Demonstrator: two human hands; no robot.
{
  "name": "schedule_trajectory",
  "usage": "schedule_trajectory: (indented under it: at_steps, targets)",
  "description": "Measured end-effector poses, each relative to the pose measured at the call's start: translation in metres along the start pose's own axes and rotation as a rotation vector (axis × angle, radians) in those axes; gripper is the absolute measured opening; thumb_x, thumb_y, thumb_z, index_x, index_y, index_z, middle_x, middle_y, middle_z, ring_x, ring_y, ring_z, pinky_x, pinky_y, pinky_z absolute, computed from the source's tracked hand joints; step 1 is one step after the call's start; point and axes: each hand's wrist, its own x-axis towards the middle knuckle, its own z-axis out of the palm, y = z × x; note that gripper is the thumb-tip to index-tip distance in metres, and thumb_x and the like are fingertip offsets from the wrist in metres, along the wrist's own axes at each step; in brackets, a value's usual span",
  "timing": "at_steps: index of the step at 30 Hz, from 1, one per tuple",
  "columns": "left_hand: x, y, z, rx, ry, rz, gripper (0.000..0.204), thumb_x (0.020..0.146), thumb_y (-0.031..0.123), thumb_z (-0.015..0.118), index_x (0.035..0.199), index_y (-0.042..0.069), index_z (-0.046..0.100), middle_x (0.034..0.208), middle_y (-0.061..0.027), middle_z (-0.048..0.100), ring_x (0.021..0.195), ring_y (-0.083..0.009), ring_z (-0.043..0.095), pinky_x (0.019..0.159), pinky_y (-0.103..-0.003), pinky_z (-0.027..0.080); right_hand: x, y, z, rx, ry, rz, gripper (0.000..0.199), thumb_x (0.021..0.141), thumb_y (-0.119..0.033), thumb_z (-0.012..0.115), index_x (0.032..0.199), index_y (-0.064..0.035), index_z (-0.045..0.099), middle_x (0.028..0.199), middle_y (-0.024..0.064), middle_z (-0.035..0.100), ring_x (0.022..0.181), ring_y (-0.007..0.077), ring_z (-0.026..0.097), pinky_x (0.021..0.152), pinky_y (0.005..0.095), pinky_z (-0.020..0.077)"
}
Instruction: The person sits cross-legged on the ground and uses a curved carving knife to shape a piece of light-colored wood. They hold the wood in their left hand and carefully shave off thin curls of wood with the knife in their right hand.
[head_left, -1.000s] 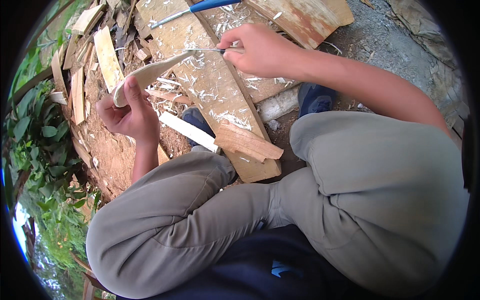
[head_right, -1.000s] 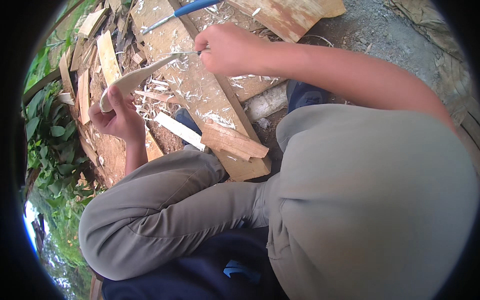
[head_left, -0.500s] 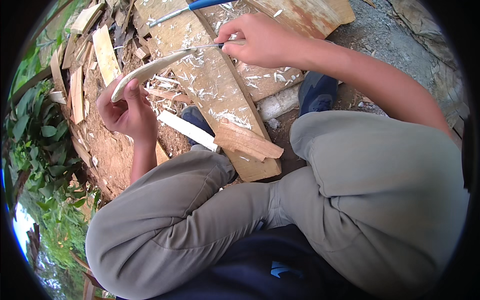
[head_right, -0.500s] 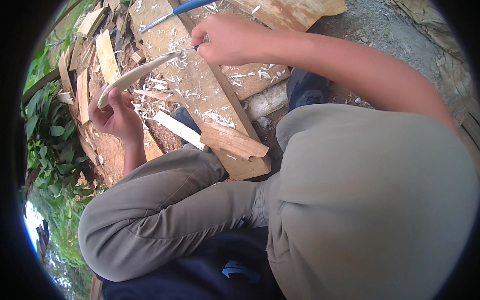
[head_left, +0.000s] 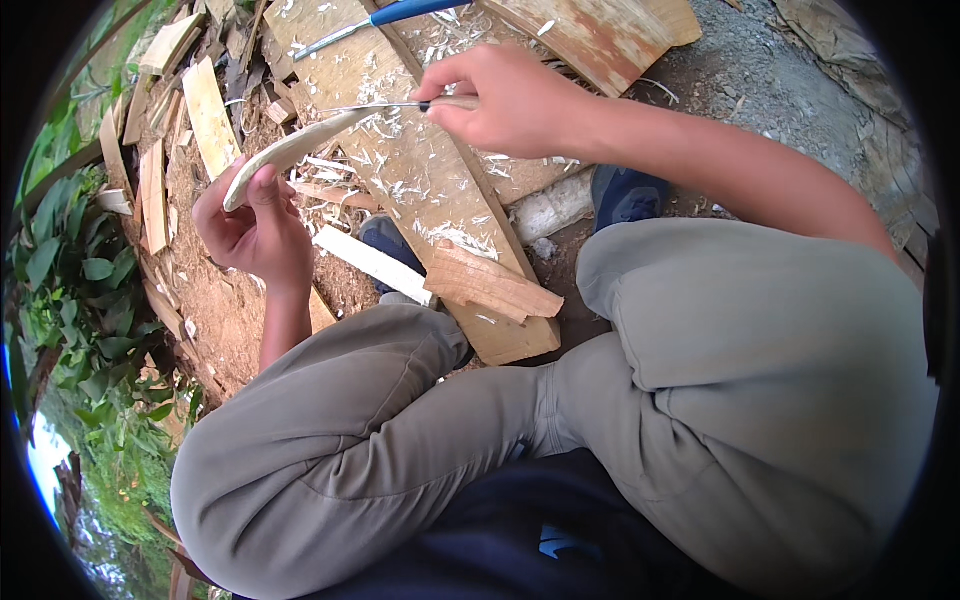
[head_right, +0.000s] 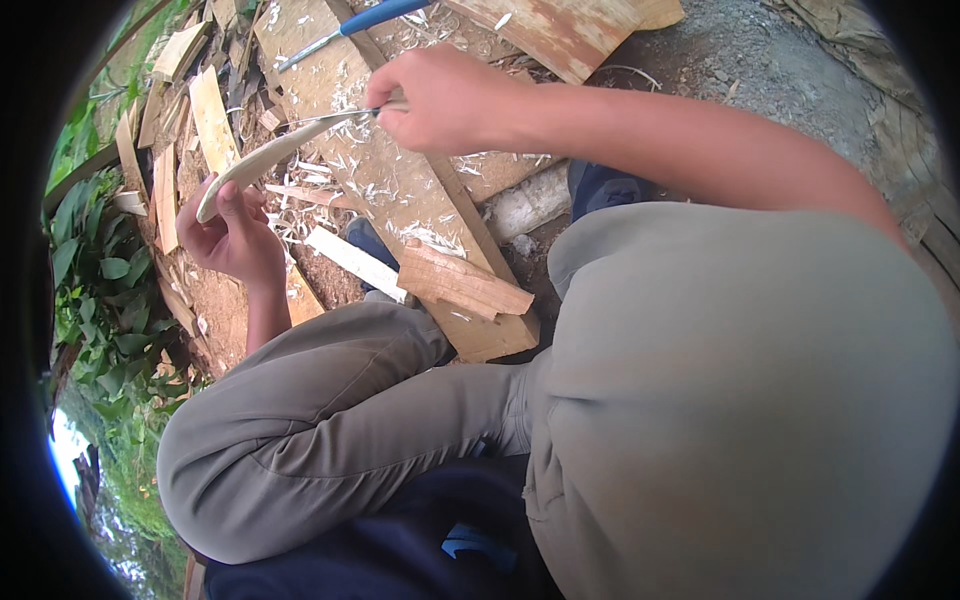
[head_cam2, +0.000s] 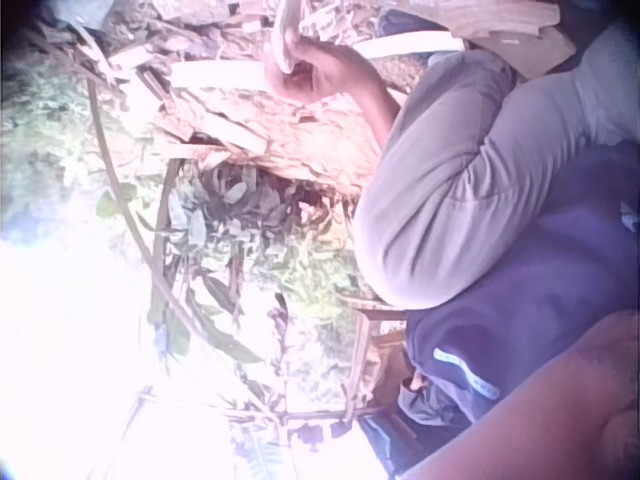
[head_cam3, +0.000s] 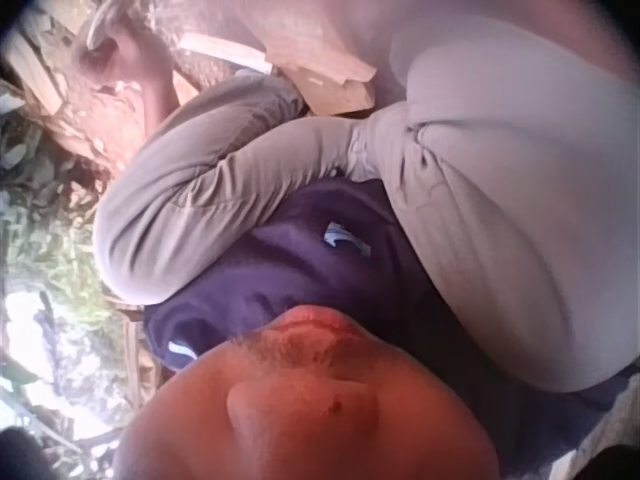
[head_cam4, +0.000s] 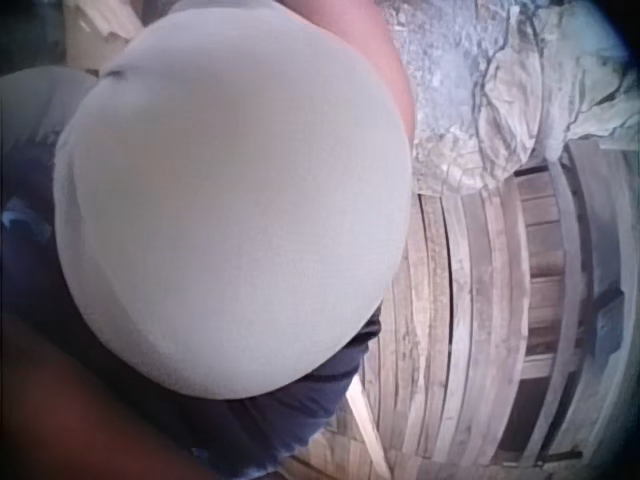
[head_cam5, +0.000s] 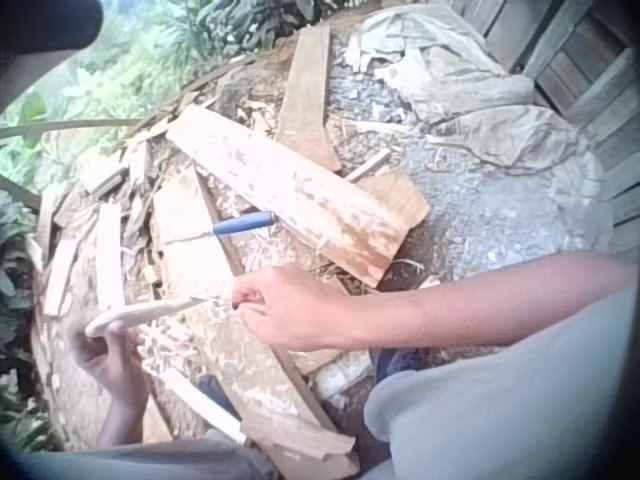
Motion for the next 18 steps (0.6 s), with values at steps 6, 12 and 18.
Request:
schedule_trajectory:
  at_steps: [6,12,18]
  targets:
    - [0.0,-0.002,0.002,-0.042,0.038,-0.035,0.024,0.096,0.012,0.067,0.105,0.006,0.046,0.076,-0.0116,0.064,0.052,-0.0096,0.056,0.038,-0.021,0.04,-0.004,-0.011,-0.004,0.024,-0.032,0.008,0.028,0.091,-0.02,0.063,0.113,-0.0039,0.068,0.1,0.0177,0.072,0.097,0.029,0.07,0.083,0.0402,0.0533]
    - [0.0,0.002,0.01,-0.051,0.096,-0.069,0.022,0.096,0.012,0.067,0.099,0.007,0.045,0.072,-0.0113,0.065,0.05,-0.0085,0.055,0.039,-0.02,0.038,0.004,-0.005,-0.011,-0.043,-0.125,0.114,0.027,0.091,-0.018,0.063,0.113,-0.0036,0.068,0.094,0.0176,0.072,0.09,0.0278,0.07,0.079,0.04,0.0528]
    - [-0.001,0.005,0.007,-0.029,0.132,-0.12,0.024,0.096,0.014,0.068,0.095,0.007,0.045,0.072,-0.0115,0.065,0.051,-0.0089,0.058,0.039,-0.019,0.04,-0.003,0.002,-0.001,-0.027,-0.045,0.025,0.027,0.091,-0.02,0.064,0.111,-0.0025,0.068,0.093,0.0166,0.072,0.089,0.0273,0.071,0.08,0.0376,0.0529]
